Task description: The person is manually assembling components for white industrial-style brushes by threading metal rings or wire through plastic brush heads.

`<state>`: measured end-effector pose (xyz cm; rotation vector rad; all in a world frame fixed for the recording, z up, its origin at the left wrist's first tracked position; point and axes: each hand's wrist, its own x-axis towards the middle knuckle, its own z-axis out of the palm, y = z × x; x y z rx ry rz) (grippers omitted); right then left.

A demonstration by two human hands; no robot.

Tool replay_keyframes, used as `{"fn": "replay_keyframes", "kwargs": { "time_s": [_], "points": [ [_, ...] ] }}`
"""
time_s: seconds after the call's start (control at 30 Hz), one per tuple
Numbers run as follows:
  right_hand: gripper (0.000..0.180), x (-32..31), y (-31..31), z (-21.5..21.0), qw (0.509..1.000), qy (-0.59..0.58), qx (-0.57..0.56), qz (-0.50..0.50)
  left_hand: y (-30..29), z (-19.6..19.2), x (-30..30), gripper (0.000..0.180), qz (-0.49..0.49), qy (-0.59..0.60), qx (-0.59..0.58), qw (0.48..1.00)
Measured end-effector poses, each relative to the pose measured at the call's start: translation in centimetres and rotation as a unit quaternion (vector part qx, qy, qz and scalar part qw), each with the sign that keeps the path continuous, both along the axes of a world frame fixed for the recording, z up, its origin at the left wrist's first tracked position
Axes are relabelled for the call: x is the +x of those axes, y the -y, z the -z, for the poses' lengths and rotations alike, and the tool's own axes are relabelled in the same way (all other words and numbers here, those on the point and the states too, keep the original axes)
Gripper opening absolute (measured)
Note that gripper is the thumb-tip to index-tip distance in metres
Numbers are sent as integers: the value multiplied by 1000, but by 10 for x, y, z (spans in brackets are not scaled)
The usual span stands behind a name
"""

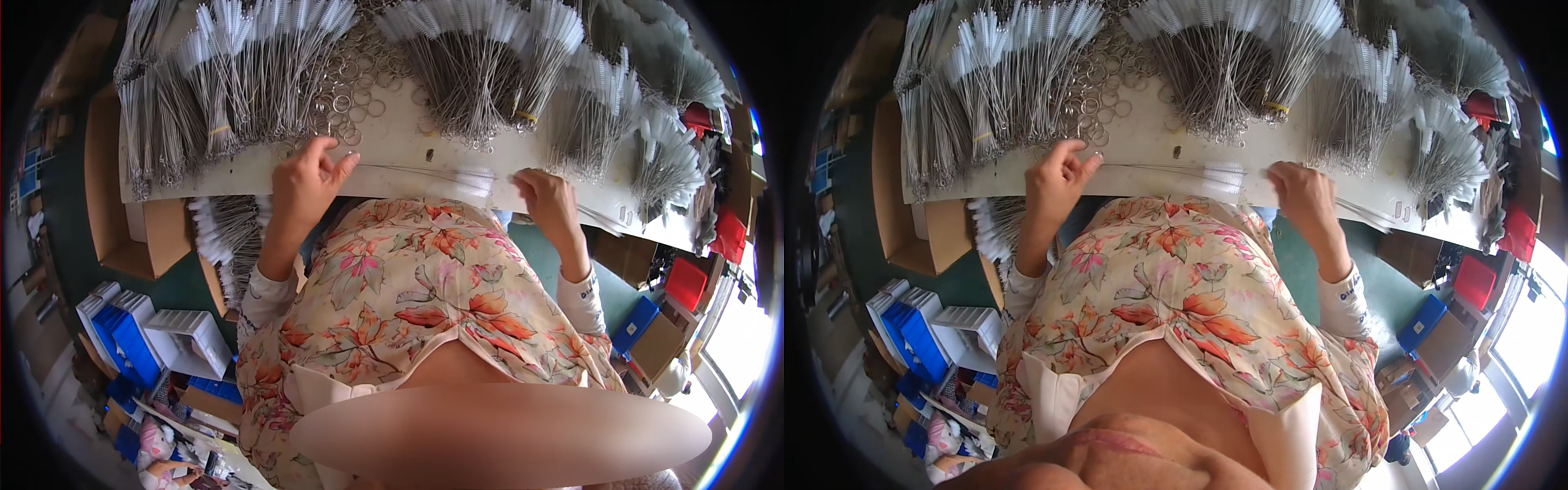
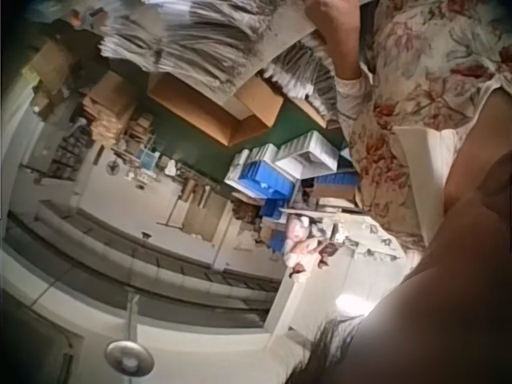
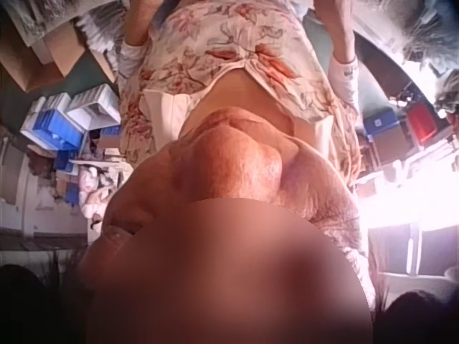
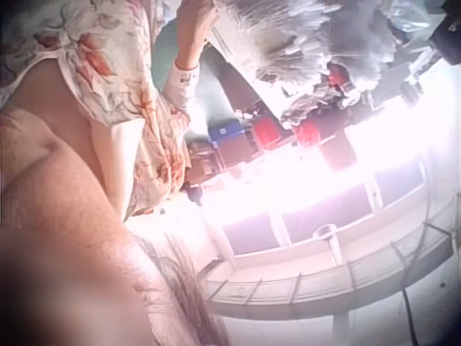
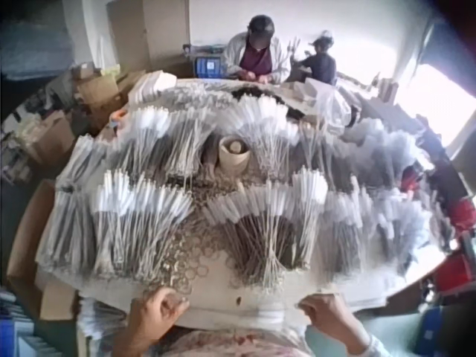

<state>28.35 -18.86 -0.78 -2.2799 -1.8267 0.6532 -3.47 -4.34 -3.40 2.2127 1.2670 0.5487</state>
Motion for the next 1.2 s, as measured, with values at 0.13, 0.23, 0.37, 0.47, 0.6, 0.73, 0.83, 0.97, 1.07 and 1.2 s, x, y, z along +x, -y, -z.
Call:
{"fn": "replay_keyframes", "kwargs": {
  "time_s": [0.13, 0.23, 0.37, 0.47, 0.6, 0.73, 0.83, 0.97, 1.07, 1.2],
  "points": [
    [9, -53, -39, -15, 949, -268, 159, -48, -1, 23, -1, 16, 19, 18, 70, 997],
    [8, -90, -67, -12, 915, -311, 208, -148, -5, 2, 5, 13, 10, 109, -80, 991],
    [10, -110, -88, -9, 910, -310, 181, -206, -19, -32, 19, 9, 53, 299, -230, 925],
    [12, -108, -94, -26, 918, -346, 88, -171, -32, -63, 19, 13, 134, 240, -193, 942],
    [15, -80, -103, -43, 845, -500, -58, -182, -51, -90, 18, 13, 320, 267, -133, 899],
    [21, -70, -106, -49, 775, -574, -125, -233, -55, -93, 24, 15, 390, 291, -153, 860],
    [22, -69, -106, -47, 758, -591, -150, -232, -55, -89, 29, 14, 393, 314, -147, 851],
    [23, -69, -105, -42, 732, -624, -142, -235, -52, -88, 32, 11, 384, 316, -158, 853],
    [23, -69, -105, -41, 723, -632, -142, -241, -50, -88, 33, 9, 385, 334, -182, 841],
    [24, -70, -103, -39, 716, -630, -173, -247, -48, -87, 33, 9, 387, 353, -238, 818]
  ]
}}
